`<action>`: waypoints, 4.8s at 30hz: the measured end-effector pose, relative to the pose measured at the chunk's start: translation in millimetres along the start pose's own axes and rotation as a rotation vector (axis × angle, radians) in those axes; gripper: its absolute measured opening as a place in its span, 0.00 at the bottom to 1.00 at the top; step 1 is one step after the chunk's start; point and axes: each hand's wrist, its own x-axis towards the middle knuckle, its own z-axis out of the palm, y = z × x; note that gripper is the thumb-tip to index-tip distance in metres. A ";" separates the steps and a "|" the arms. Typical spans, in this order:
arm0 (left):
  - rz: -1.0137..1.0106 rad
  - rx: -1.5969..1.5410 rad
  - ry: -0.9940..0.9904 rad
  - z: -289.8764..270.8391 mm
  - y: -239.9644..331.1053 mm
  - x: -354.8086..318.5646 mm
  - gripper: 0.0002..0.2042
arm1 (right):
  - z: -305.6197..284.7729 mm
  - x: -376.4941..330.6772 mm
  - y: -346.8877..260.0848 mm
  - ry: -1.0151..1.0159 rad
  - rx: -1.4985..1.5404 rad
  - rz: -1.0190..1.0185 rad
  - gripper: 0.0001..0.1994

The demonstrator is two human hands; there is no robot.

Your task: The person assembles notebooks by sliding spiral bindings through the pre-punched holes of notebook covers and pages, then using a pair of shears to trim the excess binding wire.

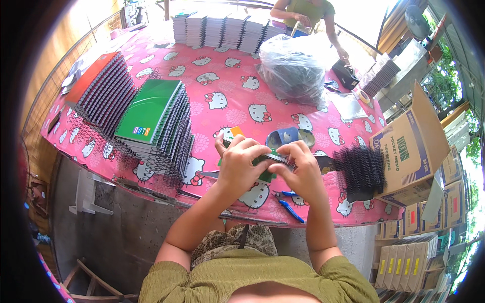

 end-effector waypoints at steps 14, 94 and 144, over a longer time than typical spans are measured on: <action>0.072 -0.051 0.046 -2.7 0.9 -4.6 0.13 | -39.1 36.4 126.1 -0.250 -0.200 -0.059 0.18; 0.317 -0.424 0.384 2.8 4.5 -51.5 0.11 | 5.9 -88.6 8.2 -0.462 1.411 0.746 0.16; 0.379 -0.160 0.609 -94.3 27.0 -26.3 0.23 | 30.8 -27.2 61.2 0.090 -0.061 0.429 0.21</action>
